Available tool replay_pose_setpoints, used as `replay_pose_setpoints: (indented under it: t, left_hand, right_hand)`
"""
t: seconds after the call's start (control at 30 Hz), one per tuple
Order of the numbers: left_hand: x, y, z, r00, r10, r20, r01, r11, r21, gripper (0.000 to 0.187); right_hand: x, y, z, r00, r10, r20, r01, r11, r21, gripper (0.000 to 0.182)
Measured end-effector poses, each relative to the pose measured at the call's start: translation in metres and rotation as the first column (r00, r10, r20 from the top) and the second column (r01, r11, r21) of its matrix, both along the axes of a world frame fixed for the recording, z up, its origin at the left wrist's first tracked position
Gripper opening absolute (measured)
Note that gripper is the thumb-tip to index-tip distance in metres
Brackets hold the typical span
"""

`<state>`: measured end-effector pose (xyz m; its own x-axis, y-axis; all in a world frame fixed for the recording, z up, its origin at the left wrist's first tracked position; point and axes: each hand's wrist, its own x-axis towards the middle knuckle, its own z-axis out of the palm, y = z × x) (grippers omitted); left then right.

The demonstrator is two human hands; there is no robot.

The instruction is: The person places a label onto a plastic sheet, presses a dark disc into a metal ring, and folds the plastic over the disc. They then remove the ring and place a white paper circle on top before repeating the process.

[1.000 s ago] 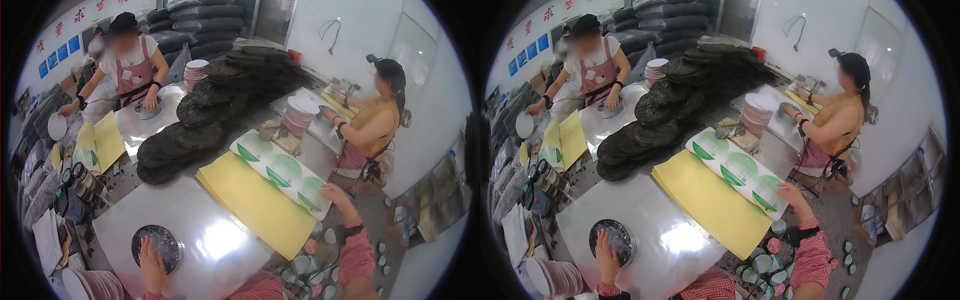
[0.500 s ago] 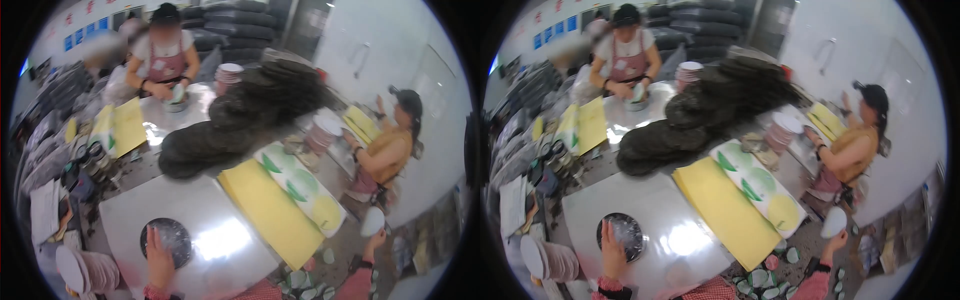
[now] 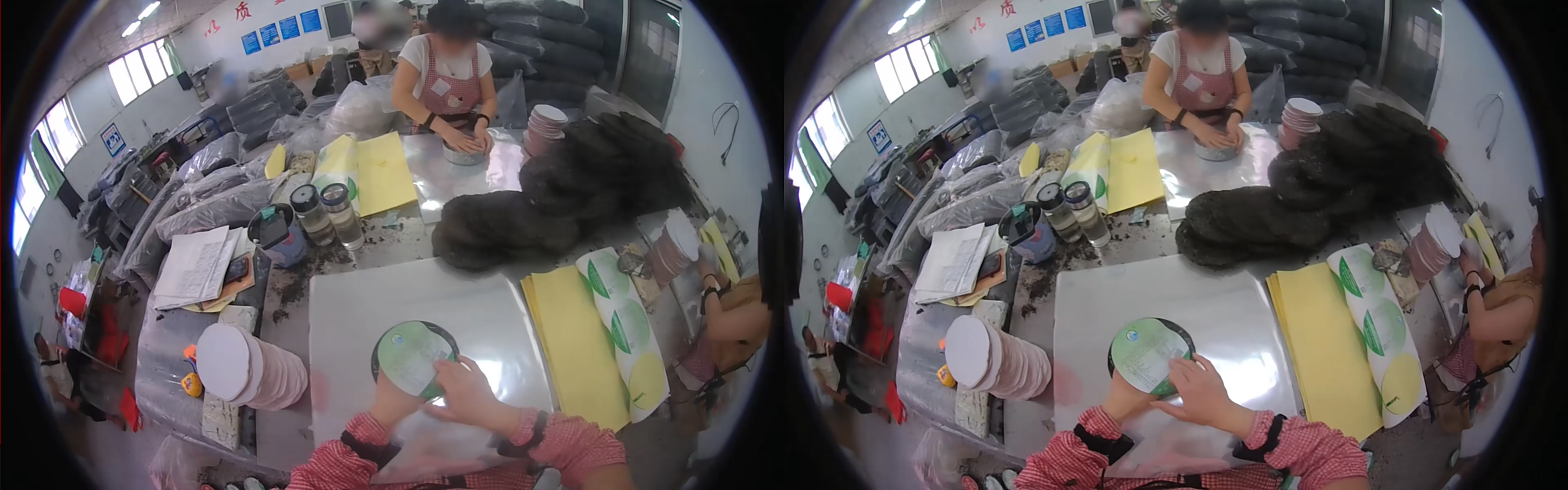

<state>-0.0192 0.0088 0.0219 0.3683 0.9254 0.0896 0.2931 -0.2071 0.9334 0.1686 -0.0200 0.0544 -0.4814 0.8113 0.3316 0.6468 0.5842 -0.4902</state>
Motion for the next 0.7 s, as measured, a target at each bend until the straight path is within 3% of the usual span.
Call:
replay_pose_setpoints:
  t: [0.07,0.1,0.13,0.17,0.2,0.23,0.3,0.33,0.37,0.4,0.43,0.47,0.5,0.57,0.6,0.63,0.67,0.7]
  left_hand:
    - [0.006,0.002,0.004,0.994,0.107,-0.01,-0.105,0.988,0.114,0.075]
    - [0.006,-0.001,0.005,0.995,0.099,-0.015,-0.097,0.99,0.101,0.075]
    - [0.007,0.0,0.008,0.994,0.061,-0.094,-0.048,0.989,0.138,0.074]
    - [0.006,0.001,0.01,0.985,0.028,-0.172,0.003,0.984,0.178,0.073]
    - [0.0,0.0,0.012,0.97,0.01,-0.244,0.049,0.972,0.231,0.067]
    - [-0.017,0.0,0.003,0.967,0.005,-0.254,0.056,0.971,0.231,0.067]
    - [-0.054,0.009,-0.026,0.973,0.036,0.23,-0.01,0.994,-0.111,0.059]
    - [-0.059,0.001,-0.017,0.943,0.235,0.234,-0.216,0.971,-0.105,0.055]
    - [-0.064,-0.009,-0.009,0.88,0.417,0.228,-0.402,0.909,-0.109,0.053]
    - [-0.07,-0.013,-0.014,0.888,0.408,0.213,-0.388,0.913,-0.13,0.053]
    - [-0.074,-0.014,-0.018,0.923,0.366,-0.12,-0.379,0.918,-0.117,0.049]
    - [-0.074,-0.018,-0.019,0.853,0.288,-0.435,-0.364,0.926,-0.1,0.045]
    - [-0.071,-0.024,-0.019,0.855,0.281,-0.436,-0.359,0.928,-0.104,0.045]
    - [-0.05,-0.027,0.009,0.813,0.404,-0.42,-0.362,0.915,0.179,0.051]
    - [-0.036,-0.036,0.03,0.813,0.406,-0.418,-0.36,0.914,0.188,0.051]
    - [-0.017,-0.05,0.052,0.798,0.378,-0.47,-0.251,0.917,0.312,0.051]
    - [-0.003,-0.059,0.064,0.772,0.367,-0.519,-0.14,0.895,0.424,0.052]
    - [0.004,-0.064,0.064,0.77,0.386,-0.509,-0.161,0.888,0.43,0.052]
  right_hand:
    - [0.005,0.006,0.027,0.999,-0.039,0.003,0.039,0.975,-0.219,0.046]
    - [0.0,0.014,0.027,0.999,-0.047,0.001,0.046,0.972,-0.231,0.046]
    - [-0.01,0.03,0.023,0.955,-0.093,-0.28,-0.006,0.943,-0.333,0.054]
    - [-0.019,0.045,0.011,0.831,-0.16,-0.533,-0.083,0.912,-0.403,0.062]
    - [-0.027,0.059,-0.019,0.816,-0.212,-0.537,-0.111,0.855,-0.507,0.073]
    - [-0.035,0.053,-0.031,0.81,-0.216,-0.545,-0.112,0.855,-0.506,0.073]
    - [-0.044,0.05,-0.046,0.993,0.05,-0.104,-0.064,0.989,-0.131,0.072]
    - [-0.045,0.047,-0.033,0.99,0.129,0.055,-0.121,0.984,-0.129,0.073]
    - [-0.049,0.047,-0.032,0.992,0.117,0.049,-0.109,0.983,-0.147,0.073]
    - [-0.054,0.044,-0.031,0.974,0.126,0.188,-0.107,0.988,-0.108,0.073]
    - [-0.056,0.04,-0.03,0.936,0.131,0.327,-0.114,0.991,-0.068,0.074]
    - [-0.058,0.04,-0.037,0.943,0.118,0.311,-0.105,0.993,-0.059,0.075]
    - [-0.055,0.036,-0.037,0.943,0.115,0.311,-0.1,0.993,-0.064,0.075]
    - [-0.052,0.039,-0.034,0.958,0.117,0.261,-0.103,0.993,-0.065,0.075]
    - [-0.047,0.04,-0.05,0.978,0.127,0.166,-0.122,0.992,-0.037,0.073]
    - [-0.041,0.04,-0.031,0.96,0.161,0.23,-0.127,0.979,-0.159,0.071]
    - [-0.035,0.04,-0.036,0.999,0.049,0.002,-0.049,0.987,-0.155,0.072]
    - [-0.028,0.04,-0.042,0.972,-0.063,-0.225,0.023,0.985,-0.173,0.073]
